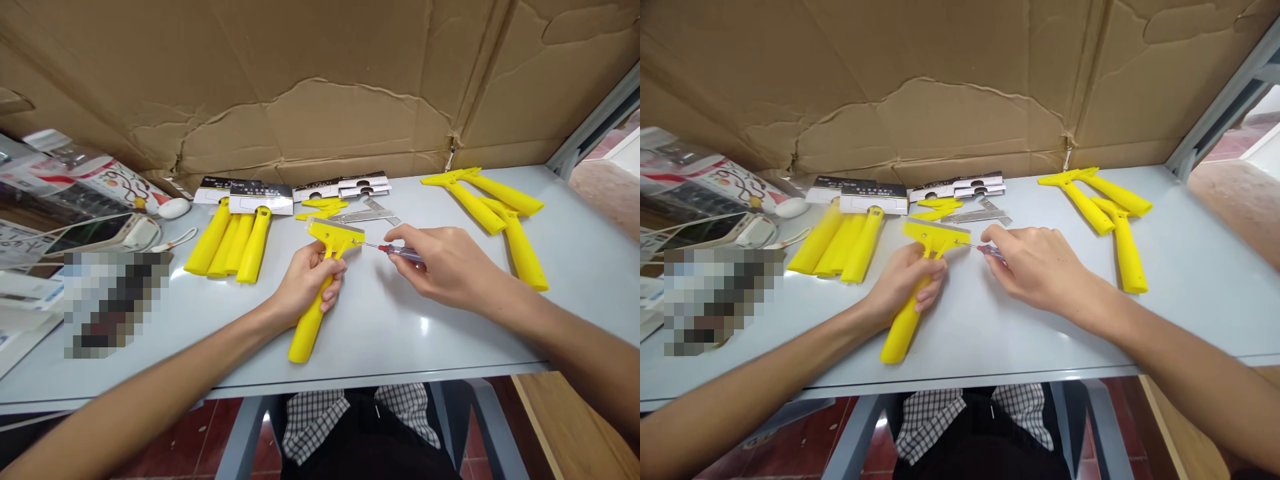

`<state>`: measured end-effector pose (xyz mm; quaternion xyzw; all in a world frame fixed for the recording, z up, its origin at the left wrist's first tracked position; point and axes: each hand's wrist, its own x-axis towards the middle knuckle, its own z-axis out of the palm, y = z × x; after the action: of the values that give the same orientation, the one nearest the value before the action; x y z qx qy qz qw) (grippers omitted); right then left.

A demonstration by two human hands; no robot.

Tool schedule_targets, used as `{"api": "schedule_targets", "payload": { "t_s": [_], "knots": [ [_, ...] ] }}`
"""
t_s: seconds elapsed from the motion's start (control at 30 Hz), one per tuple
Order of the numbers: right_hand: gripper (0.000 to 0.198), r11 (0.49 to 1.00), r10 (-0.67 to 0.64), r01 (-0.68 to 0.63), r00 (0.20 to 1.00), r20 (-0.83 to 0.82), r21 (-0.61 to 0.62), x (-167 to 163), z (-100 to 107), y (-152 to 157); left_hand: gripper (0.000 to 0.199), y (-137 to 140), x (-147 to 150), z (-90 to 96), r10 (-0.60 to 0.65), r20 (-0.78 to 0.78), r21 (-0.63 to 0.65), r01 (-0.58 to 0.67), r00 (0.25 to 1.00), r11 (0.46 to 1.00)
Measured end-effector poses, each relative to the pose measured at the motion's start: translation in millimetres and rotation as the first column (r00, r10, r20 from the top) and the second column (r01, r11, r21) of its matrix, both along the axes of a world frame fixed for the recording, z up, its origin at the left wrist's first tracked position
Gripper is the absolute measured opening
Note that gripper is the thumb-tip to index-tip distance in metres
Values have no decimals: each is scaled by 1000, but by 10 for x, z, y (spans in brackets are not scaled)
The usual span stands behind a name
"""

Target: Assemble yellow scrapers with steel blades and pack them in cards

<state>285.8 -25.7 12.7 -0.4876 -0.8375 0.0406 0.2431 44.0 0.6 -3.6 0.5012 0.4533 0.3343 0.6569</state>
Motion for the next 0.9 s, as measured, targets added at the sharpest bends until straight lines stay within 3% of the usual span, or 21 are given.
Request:
{"api": "schedule_targets", "payload": {
  "t_s": [0.27,0.6,0.9],
  "knots": [
    [20,981,100,-77,987,-126,180,29,-27,39,30,-11,-11,2,2,19,-15,-2,1000,1000],
    [12,982,68,-48,992,-105,185,45,17,31,32,-10,-13,-5,15,38,-39,-13,999,999],
    [18,979,74,-51,991,-111,196,51,14,46,32,-3,-14,-21,24,53,-48,-22,998,999]
  ]
}}
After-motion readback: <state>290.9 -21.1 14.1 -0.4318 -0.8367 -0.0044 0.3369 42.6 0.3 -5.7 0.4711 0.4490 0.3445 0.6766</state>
